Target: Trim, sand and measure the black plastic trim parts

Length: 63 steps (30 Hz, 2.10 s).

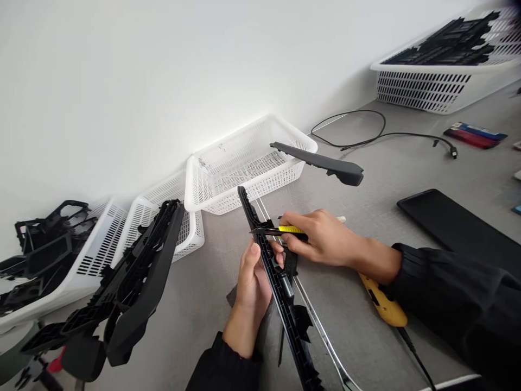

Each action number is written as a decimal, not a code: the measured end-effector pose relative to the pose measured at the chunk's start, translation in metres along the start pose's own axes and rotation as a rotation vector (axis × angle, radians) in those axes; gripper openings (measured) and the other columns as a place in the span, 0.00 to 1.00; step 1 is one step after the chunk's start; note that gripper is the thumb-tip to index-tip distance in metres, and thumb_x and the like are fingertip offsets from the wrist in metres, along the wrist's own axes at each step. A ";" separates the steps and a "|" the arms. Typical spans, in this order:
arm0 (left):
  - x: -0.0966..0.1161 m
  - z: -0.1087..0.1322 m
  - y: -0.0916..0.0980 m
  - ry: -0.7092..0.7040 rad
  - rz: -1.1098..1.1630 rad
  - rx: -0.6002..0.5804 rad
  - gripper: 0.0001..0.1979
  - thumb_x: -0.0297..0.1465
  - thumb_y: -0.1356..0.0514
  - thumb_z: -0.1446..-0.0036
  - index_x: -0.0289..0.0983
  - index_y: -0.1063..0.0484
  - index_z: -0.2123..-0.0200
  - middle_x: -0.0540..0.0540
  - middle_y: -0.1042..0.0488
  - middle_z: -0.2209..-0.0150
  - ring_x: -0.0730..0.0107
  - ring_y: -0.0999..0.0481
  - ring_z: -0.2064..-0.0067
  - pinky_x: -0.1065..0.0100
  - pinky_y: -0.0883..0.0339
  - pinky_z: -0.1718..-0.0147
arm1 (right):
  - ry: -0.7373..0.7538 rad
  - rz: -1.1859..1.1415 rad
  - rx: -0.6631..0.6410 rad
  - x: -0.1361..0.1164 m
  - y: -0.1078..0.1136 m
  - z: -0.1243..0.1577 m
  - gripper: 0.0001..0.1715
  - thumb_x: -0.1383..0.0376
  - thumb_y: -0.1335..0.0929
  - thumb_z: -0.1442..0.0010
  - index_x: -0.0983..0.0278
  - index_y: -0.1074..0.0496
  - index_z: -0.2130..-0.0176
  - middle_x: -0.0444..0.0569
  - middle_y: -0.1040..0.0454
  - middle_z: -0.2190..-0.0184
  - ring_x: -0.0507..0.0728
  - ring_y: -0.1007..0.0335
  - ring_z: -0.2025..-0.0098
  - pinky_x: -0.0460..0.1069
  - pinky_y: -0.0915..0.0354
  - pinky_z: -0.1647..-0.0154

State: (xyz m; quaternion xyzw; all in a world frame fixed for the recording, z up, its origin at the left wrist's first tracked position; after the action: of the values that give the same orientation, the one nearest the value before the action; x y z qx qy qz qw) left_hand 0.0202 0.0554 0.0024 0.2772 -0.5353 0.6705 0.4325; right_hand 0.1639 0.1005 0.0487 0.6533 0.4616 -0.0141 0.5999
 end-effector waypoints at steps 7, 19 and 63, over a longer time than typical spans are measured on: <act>0.009 -0.001 0.003 -0.174 0.009 0.037 0.23 0.51 0.31 0.42 0.37 0.26 0.60 0.47 0.24 0.66 0.70 0.28 0.69 0.70 0.32 0.68 | -0.042 -0.123 0.026 0.001 0.003 -0.001 0.09 0.59 0.36 0.32 0.62 0.31 0.61 0.44 0.29 0.75 0.53 0.38 0.75 0.50 0.50 0.69; 0.008 -0.004 0.008 -0.242 -0.006 0.036 0.17 0.43 0.29 0.40 0.40 0.25 0.56 0.50 0.22 0.64 0.71 0.23 0.65 0.71 0.27 0.62 | -0.112 -0.532 -0.015 0.000 -0.006 -0.003 0.09 0.62 0.33 0.36 0.62 0.31 0.68 0.43 0.25 0.74 0.52 0.34 0.73 0.47 0.44 0.70; 0.005 -0.007 0.011 -0.187 -0.014 0.080 0.20 0.43 0.26 0.43 0.40 0.25 0.54 0.50 0.20 0.62 0.72 0.20 0.65 0.73 0.25 0.65 | -0.188 -0.585 -0.047 0.004 -0.016 -0.003 0.13 0.60 0.33 0.37 0.60 0.38 0.71 0.40 0.34 0.77 0.51 0.41 0.74 0.47 0.48 0.74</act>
State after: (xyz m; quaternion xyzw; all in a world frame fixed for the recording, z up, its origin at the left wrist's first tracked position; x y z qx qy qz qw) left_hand 0.0089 0.0631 -0.0006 0.3594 -0.5441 0.6596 0.3737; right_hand 0.1549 0.1024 0.0351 0.4743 0.5728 -0.2361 0.6254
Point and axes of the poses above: each hand's wrist, its own z-axis away from the middle knuckle, its own y-axis out of the back of the hand, x = y × z, the point moved 7 cm from there along -z, towards the middle knuckle
